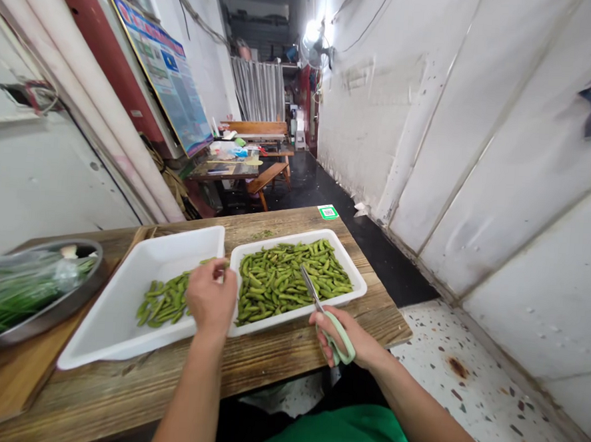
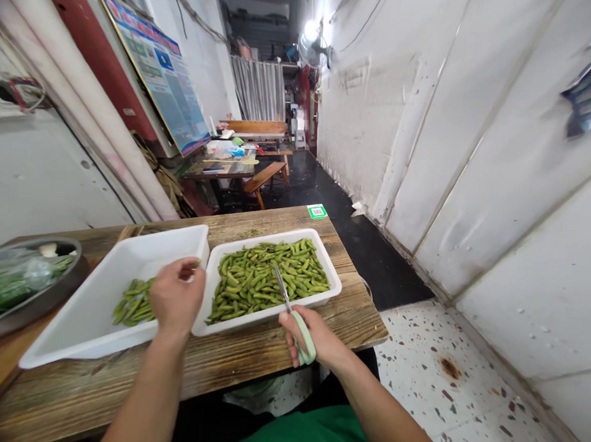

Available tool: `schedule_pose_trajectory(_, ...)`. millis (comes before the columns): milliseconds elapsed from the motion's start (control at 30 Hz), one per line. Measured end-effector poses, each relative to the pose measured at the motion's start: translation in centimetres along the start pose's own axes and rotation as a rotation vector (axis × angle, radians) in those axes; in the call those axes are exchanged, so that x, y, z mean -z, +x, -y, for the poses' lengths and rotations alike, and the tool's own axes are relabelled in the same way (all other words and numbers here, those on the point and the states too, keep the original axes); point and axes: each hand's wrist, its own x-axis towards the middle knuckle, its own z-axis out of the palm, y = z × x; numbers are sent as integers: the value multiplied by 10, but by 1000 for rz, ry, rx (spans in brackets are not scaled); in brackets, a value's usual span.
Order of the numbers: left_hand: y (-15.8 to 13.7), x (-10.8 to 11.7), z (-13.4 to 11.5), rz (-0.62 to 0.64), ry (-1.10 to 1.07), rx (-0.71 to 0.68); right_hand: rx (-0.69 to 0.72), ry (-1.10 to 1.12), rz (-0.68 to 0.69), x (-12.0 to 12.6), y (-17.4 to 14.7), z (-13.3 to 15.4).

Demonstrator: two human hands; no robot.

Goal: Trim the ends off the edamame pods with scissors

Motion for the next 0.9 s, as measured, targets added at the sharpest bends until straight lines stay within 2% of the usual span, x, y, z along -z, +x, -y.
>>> schedule_pose_trajectory(67, 9, 14, 8, -137, 282, -65, -2, 28, 30, 2, 0, -3)
schedule_pose_trajectory(100, 11, 17, 9, -152, 355, -88, 3, 33, 41, 2, 0, -3)
schedule_pose_trajectory(133, 10, 17, 8, -112, 375, -124, 11, 30, 49, 2, 0, -3)
schedule_pose_trajectory(167, 7, 14, 5, -9, 355, -179, 20, 19, 54, 2, 0, -3)
schedule_pose_trajectory(300, -15, -16, -17, 647, 239, -472, 19, -16, 48, 1, -2, -1)
schedule_pose_trajectory(367, -24, -30, -27, 774, 296, -541, 10, -12, 36, 2, -3, -1)
schedule_pose_trajectory(467, -28, -41, -35, 809, 362, -602, 14, -12, 35, 3, -3, -4)
schedule_pose_trajectory(600, -24, -43, -36, 908, 375, -669, 23, 1, 42, 4, -3, -8)
schedule_pose_trajectory(733, -19, -43, -33, 933, 356, -596, 23, -24, 40, 4, -2, -7)
schedule_pose_trajectory(900, -16, -43, -25, 906, 74, -407, -11, -24, 41, 5, -1, -9)
